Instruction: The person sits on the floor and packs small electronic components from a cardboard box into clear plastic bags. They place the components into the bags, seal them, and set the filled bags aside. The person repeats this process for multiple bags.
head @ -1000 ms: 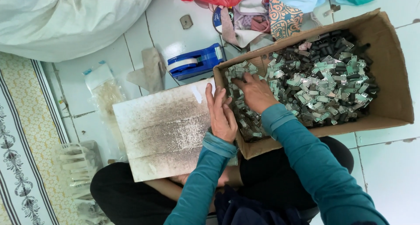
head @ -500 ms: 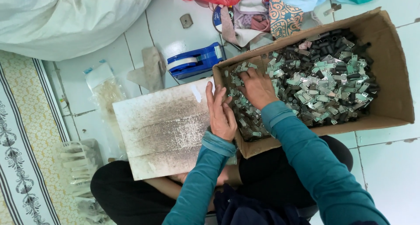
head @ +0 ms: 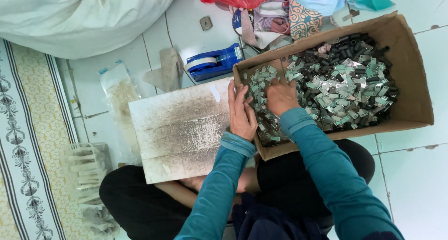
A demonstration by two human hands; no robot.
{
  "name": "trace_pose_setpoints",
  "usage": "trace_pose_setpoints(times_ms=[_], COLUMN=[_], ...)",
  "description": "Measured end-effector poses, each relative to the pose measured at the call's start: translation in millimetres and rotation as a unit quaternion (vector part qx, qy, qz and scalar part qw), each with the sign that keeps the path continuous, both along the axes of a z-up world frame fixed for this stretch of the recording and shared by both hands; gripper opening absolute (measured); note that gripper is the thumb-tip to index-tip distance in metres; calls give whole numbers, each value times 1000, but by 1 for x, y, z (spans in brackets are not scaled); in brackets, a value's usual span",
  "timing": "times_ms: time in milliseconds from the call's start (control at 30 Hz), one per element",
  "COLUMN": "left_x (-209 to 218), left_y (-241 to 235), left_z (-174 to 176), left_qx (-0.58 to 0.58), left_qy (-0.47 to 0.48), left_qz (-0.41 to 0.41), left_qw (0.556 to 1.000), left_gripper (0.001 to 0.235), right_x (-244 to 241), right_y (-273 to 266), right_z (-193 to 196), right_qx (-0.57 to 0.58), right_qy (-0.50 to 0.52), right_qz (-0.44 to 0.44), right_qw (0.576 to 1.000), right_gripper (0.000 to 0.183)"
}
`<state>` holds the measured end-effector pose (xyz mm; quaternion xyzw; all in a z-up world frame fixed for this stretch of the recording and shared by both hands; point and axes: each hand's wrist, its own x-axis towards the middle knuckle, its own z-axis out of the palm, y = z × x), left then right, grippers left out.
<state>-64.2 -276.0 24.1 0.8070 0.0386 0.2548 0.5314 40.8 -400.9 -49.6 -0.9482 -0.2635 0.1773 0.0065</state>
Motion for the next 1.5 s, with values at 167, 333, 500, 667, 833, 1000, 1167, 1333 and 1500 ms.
trace_pose_setpoints(times_ms=[167,333,500,667,833,1000,1167,1333,1500], left_x=[-1,-4,-12,-22,-44,-67,-94,-119,-113], left_y=[-1,0,3,6,14,22,51,90,97], left_z=[1,-1,1,-10,16,40,40,37,49], left_qx=[16,27,67,-10,-133,-274,-264,-155,-61], left_qy=[-13,10,19,74,68,85,87,120,108], left_qz=[9,-4,-4,0,38,62,147,221,223], left_qw=[1000,1000,998,997,988,956,949,955,967], left_gripper=[50,55,55,38,29,35,34,41,41], right_x=[-4,-14,-30,-28,-43,-76,-113,-128,-111], right_y=[6,12,8,-10,-17,14,56,86,74], right_z=[16,-6,14,46,107,142,129,119,122], right_qx=[72,91,58,186,412,539,551,486,484], right_qy=[-85,-89,-13,148,251,327,312,241,115], right_qz=[-3,10,-10,-108,-166,-178,-166,-77,-58], right_qw=[994,992,998,965,860,755,756,837,865], right_gripper=[30,19,18,29,20,15,21,34,28])
